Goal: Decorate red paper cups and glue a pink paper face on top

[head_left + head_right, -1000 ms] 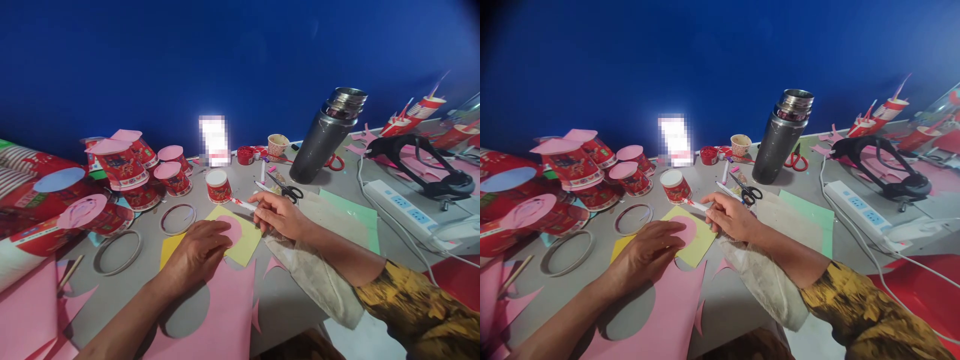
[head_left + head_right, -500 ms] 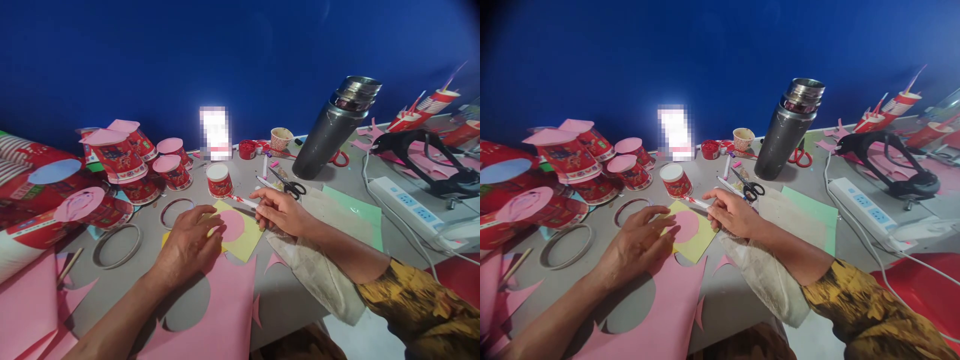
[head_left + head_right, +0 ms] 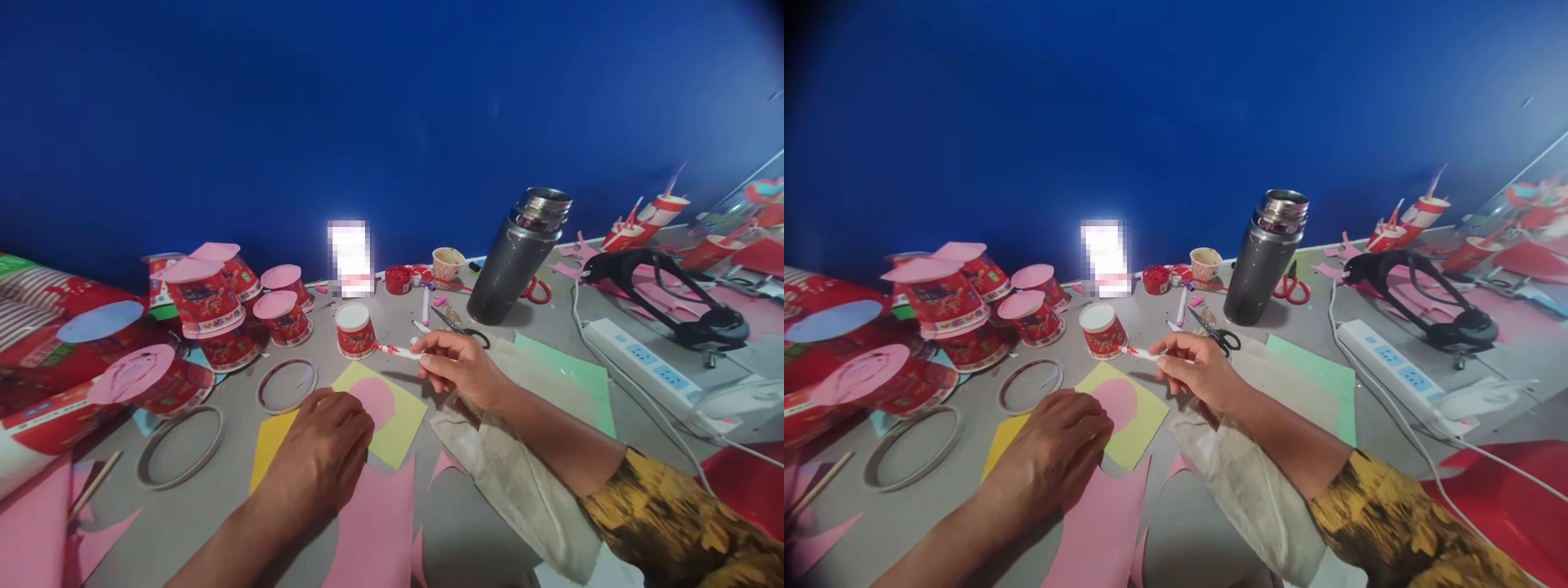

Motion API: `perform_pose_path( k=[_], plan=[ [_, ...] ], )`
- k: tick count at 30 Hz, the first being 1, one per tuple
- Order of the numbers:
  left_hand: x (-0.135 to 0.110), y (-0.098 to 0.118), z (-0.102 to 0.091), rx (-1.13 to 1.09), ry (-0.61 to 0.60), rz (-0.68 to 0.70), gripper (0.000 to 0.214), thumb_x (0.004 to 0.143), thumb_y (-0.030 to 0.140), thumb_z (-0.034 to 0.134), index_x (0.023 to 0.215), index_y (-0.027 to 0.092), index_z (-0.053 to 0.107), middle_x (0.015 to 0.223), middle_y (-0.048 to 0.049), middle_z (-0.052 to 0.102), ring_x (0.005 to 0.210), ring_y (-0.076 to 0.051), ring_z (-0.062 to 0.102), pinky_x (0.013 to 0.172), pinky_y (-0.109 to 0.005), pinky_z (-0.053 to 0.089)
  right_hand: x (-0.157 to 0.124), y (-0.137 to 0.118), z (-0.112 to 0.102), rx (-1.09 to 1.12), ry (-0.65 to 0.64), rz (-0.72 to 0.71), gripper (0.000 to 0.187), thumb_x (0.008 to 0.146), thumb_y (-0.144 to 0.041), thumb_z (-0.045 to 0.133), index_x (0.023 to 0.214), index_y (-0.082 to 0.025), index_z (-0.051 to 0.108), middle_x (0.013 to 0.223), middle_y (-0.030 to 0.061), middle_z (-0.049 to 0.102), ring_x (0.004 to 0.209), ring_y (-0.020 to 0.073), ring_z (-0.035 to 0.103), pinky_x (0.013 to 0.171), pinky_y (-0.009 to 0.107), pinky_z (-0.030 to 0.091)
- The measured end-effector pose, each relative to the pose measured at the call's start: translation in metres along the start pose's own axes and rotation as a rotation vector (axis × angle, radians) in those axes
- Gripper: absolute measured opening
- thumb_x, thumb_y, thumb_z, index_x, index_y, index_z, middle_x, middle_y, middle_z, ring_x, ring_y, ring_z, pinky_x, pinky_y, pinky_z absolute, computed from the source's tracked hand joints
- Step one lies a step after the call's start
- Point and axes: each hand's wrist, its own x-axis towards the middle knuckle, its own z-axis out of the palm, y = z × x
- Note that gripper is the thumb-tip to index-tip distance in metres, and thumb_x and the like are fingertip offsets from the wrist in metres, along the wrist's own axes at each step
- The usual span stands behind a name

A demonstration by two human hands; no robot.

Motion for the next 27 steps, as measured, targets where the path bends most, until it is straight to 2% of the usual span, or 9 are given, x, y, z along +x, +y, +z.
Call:
perform_pose_path(
  k=[5,8,11,14,16,20,23,27],
  plan=[
    [0.000,-0.001,0.001,0.019,0.009,0.024,0.024,0.097,0.006,0.051,0.081,0.021,0.063,0.079,-0.0029,0.062,0.074,-0.020,0.058,0.079,-0.040,0.050,0.004,-0.001,-0.003,0.210,0.027,0.030,0.038,0.077,-0.041,0.087,0.104,-0.017,0.079,0.076,0.0036,0.074,0.050,0.0084,0.054,0.047,0.023,0.035],
    [0.001,-0.001,0.001,0.021,0.021,0.027,0.027,0.098,0.005,0.050,0.078,0.021,0.060,0.077,-0.0013,0.059,0.071,-0.019,0.056,0.077,-0.037,0.049,0.007,-0.002,-0.006,0.290,0.053,-0.024,0.046,0.071,-0.048,0.092,0.102,-0.017,0.081,0.074,0.0045,0.074,0.048,0.0086,0.052,0.046,0.023,0.031],
    [0.001,-0.001,0.002,0.047,0.046,0.049,0.029,0.099,0.006,0.050,0.076,0.021,0.057,0.075,-0.0008,0.058,0.069,-0.019,0.055,0.075,-0.035,0.048,0.008,-0.007,-0.011,0.258,0.147,-0.112,0.048,0.072,-0.055,0.092,0.098,-0.016,0.082,0.068,0.0030,0.070,0.046,0.0085,0.049,0.045,0.024,0.030],
    [0.001,-0.002,0.004,0.058,0.071,0.074,0.030,0.100,0.006,0.048,0.076,0.021,0.058,0.074,-0.0010,0.058,0.068,-0.018,0.056,0.074,-0.034,0.048,0.007,-0.024,-0.019,0.082,0.283,-0.226,0.047,0.079,-0.061,0.085,0.090,-0.016,0.081,0.064,0.0021,0.066,0.046,0.0093,0.048,0.044,0.025,0.030],
    [0.001,-0.004,0.007,0.062,0.079,0.084,0.031,0.101,0.006,0.046,0.077,0.021,0.058,0.073,-0.0010,0.059,0.069,-0.018,0.056,0.074,-0.034,0.048,0.007,-0.046,-0.025,-0.091,0.376,-0.305,0.045,0.083,-0.061,0.079,0.086,-0.016,0.079,0.063,0.0017,0.065,0.046,0.0099,0.047,0.044,0.025,0.032],
    [0.001,-0.006,0.010,0.105,0.104,0.106,0.033,0.101,0.006,0.045,0.073,0.021,0.056,0.072,-0.0008,0.059,0.067,-0.018,0.055,0.074,-0.033,0.046,0.016,-0.101,-0.033,-0.536,0.503,-0.466,0.025,0.088,-0.043,0.075,0.085,-0.018,0.073,0.062,-0.0011,0.064,0.053,0.0119,0.053,0.054,0.026,0.040],
    [0.001,-0.005,0.009,0.137,0.129,0.113,0.034,0.100,0.004,0.045,0.071,0.020,0.056,0.070,-0.0006,0.058,0.066,-0.018,0.054,0.074,-0.034,0.046,0.030,-0.125,-0.028,-0.714,0.456,-0.543,0.020,0.091,-0.038,0.069,0.084,-0.019,0.071,0.063,-0.0030,0.063,0.055,0.0115,0.052,0.058,0.026,0.040],
    [0.001,-0.002,0.008,0.126,0.106,0.087,0.033,0.098,0.003,0.047,0.071,0.020,0.055,0.070,-0.0009,0.059,0.065,-0.018,0.055,0.073,-0.034,0.046,0.063,-0.121,-0.020,-0.801,0.354,-0.495,0.022,0.095,-0.040,0.064,0.088,-0.020,0.069,0.064,-0.0041,0.063,0.056,0.0128,0.055,0.059,0.026,0.040]
  ],
)
